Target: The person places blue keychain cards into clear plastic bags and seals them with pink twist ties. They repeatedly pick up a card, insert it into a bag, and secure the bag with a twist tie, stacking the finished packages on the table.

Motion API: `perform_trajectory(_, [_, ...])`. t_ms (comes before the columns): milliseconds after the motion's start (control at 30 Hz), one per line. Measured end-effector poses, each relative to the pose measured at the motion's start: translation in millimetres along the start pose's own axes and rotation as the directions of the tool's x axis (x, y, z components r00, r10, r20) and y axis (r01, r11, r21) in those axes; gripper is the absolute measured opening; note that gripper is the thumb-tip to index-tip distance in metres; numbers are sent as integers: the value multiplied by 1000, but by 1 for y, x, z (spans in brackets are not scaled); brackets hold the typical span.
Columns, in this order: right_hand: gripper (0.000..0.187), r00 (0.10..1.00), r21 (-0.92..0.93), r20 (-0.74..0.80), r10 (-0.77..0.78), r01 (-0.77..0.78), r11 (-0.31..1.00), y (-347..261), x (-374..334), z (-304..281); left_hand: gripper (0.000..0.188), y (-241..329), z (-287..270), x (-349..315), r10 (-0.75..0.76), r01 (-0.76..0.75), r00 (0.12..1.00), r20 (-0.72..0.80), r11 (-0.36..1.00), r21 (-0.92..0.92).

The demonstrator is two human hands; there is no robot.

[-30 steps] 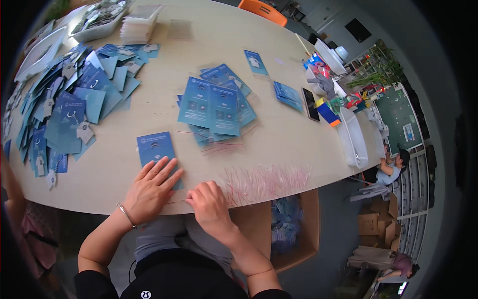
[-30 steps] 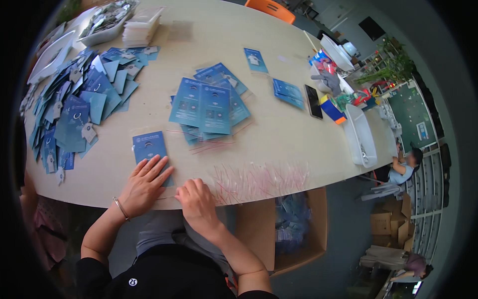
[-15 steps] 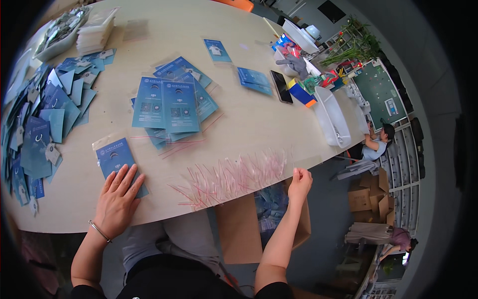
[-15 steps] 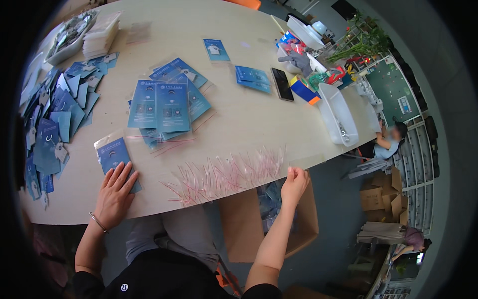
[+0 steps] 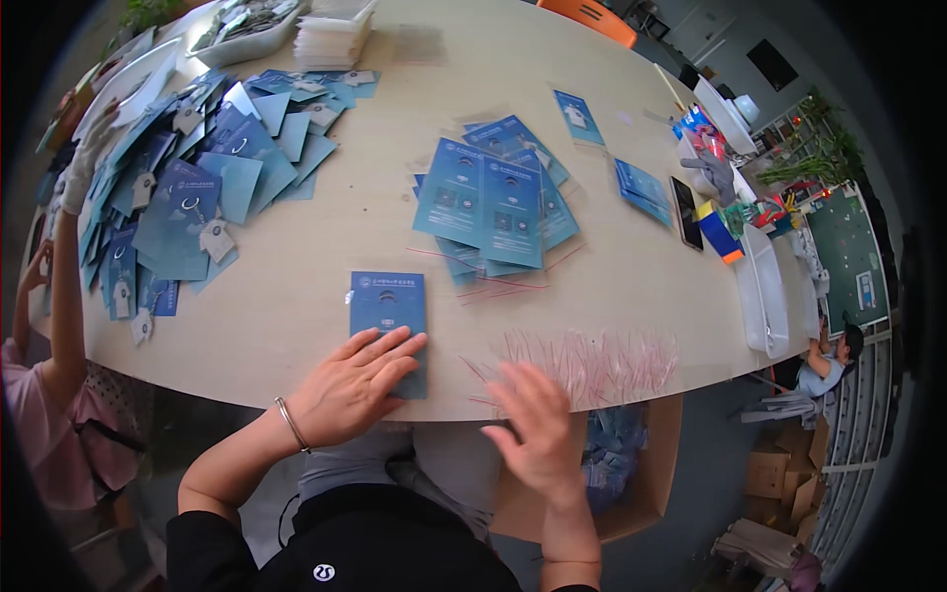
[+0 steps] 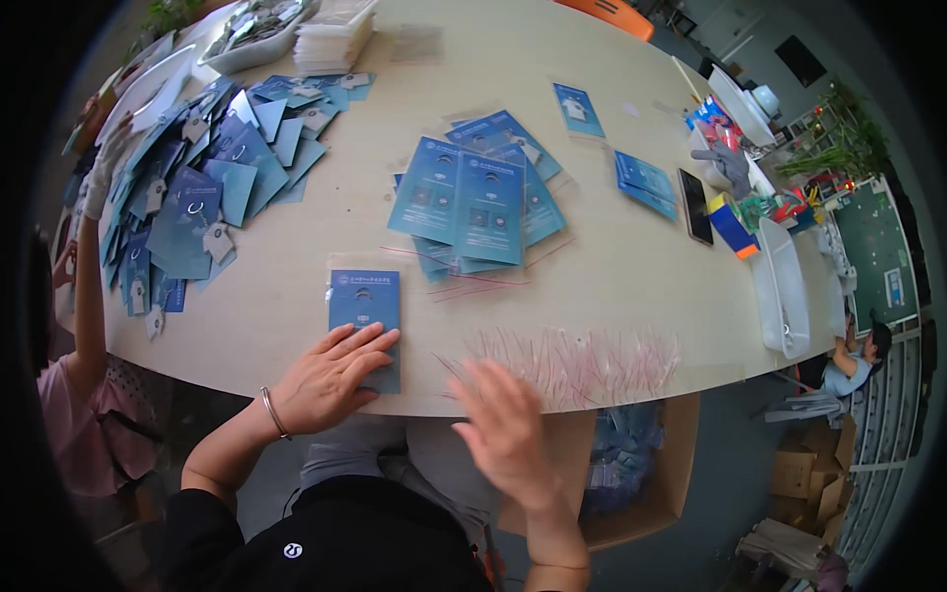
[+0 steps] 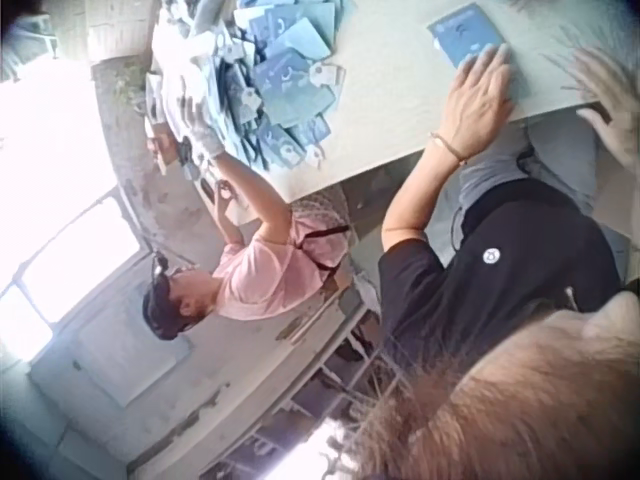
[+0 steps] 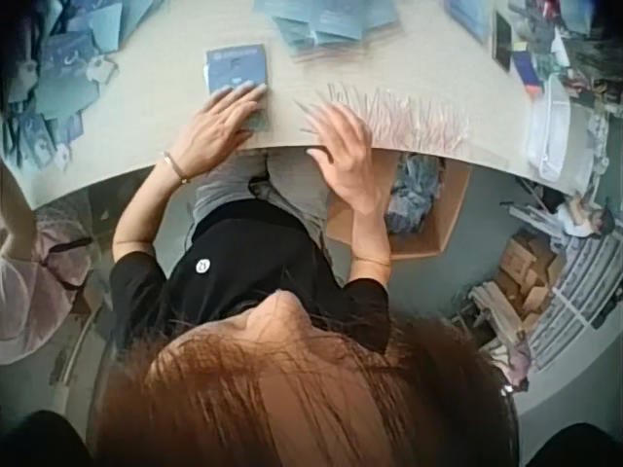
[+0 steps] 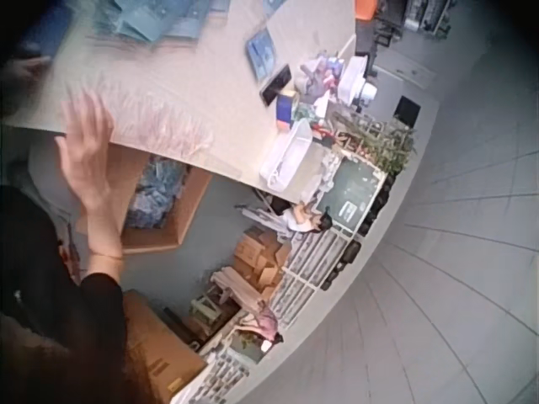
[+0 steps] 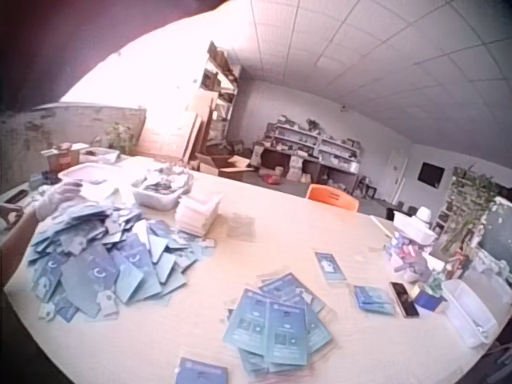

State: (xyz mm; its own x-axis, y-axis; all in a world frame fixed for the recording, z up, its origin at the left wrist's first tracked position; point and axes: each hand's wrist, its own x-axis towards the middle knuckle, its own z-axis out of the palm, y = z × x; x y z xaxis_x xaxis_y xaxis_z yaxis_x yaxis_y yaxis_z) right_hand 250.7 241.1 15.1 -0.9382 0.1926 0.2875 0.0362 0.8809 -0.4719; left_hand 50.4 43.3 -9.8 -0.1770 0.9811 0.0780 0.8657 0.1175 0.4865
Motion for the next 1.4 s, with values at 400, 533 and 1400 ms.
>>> perform_trajectory(400, [25, 992, 59, 33, -121, 119, 991, -16, 12, 63, 36, -22, -31, -42, 100, -100, 995, -9, 984, -149])
perform_trajectory(533, [24, 989, 67, 10, -149, 148, 987, -15, 16, 61, 35, -18, -8, -54, 83, -75, 990, -117, 995, 69])
perform_trajectory(1400, [17, 935, -67, -109, 339, -347, 935, -52, 8, 79, 18, 24, 28, -52, -354, 388, 791, -500, 921, -38])
